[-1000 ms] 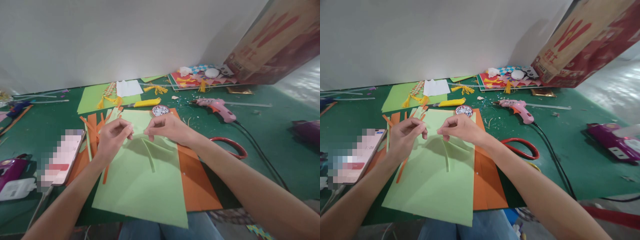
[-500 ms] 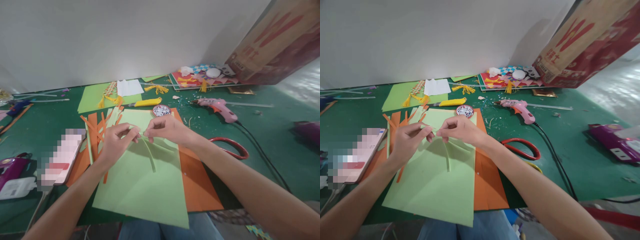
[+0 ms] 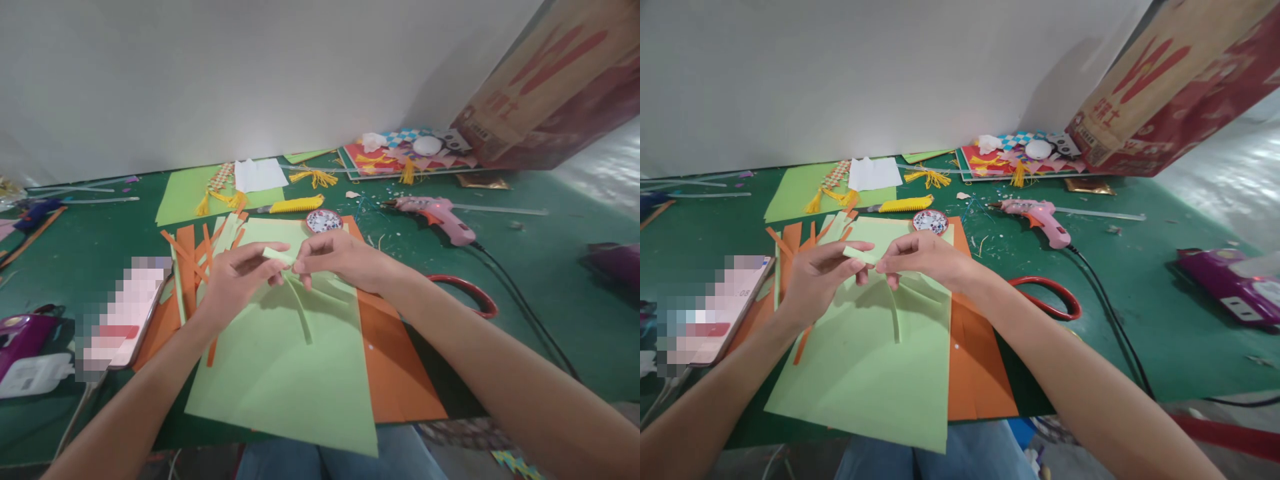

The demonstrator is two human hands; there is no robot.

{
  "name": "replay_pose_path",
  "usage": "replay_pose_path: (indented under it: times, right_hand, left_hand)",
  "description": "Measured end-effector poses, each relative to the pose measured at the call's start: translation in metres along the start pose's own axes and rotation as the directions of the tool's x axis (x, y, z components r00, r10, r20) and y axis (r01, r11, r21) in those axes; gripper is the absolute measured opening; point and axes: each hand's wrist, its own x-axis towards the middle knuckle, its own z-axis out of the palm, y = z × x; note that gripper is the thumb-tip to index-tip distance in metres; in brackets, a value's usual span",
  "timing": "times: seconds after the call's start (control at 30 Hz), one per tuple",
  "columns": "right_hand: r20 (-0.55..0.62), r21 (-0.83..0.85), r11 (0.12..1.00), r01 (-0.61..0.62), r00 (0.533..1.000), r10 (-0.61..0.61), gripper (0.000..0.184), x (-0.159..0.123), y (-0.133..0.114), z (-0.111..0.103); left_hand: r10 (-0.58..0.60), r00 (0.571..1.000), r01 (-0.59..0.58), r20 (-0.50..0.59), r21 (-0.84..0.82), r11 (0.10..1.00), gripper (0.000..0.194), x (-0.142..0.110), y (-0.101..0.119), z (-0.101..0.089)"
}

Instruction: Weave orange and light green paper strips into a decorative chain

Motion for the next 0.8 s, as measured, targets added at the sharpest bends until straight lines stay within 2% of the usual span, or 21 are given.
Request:
replay_pose_path:
  times: [0.07,0.13,0.23,0.37,0.6,0.8]
  right_hand:
    - [0.088,0.057,0.998,-0.034,0.996,0.029,0.017,0.0001,0.0004,-0.0015]
    - [0.152,0.115,0.991,-0.06,0.987,0.042,0.019,0.0005,0.0011,-0.0023]
    - [0.168,0.157,0.984,-0.086,0.984,0.06,0.022,0.001,0.002,-0.0025]
    - [0.156,0.122,0.986,-0.112,0.983,0.093,0.025,0.0006,0.0019,-0.002]
    - [0.161,0.088,0.99,-0.11,0.982,0.094,0.022,0.0006,0.0024,-0.0021]
    - [0.164,0.082,0.993,-0.088,0.984,0.074,0.021,0.001,0.0054,-0.0037]
  left_hand:
    - [-0.018,0.999,0.022,0.042,-0.085,0.996,0.022,0.0002,-0.0022,-0.0016]
    - [-0.033,0.996,0.047,0.086,-0.166,0.985,0.023,-0.0003,-0.0041,-0.0025]
    - [-0.05,0.992,0.075,0.112,-0.232,0.97,0.017,-0.0019,-0.0047,-0.0022]
    - [-0.048,0.996,0.064,0.08,-0.218,0.974,0.013,-0.0033,-0.003,-0.0006]
    - [0.026,0.998,-0.017,0.052,-0.176,0.984,0.006,-0.0018,-0.0033,-0.0013]
    - [0.055,0.998,-0.05,0.031,-0.146,0.988,0.01,-0.002,-0.0012,0.0]
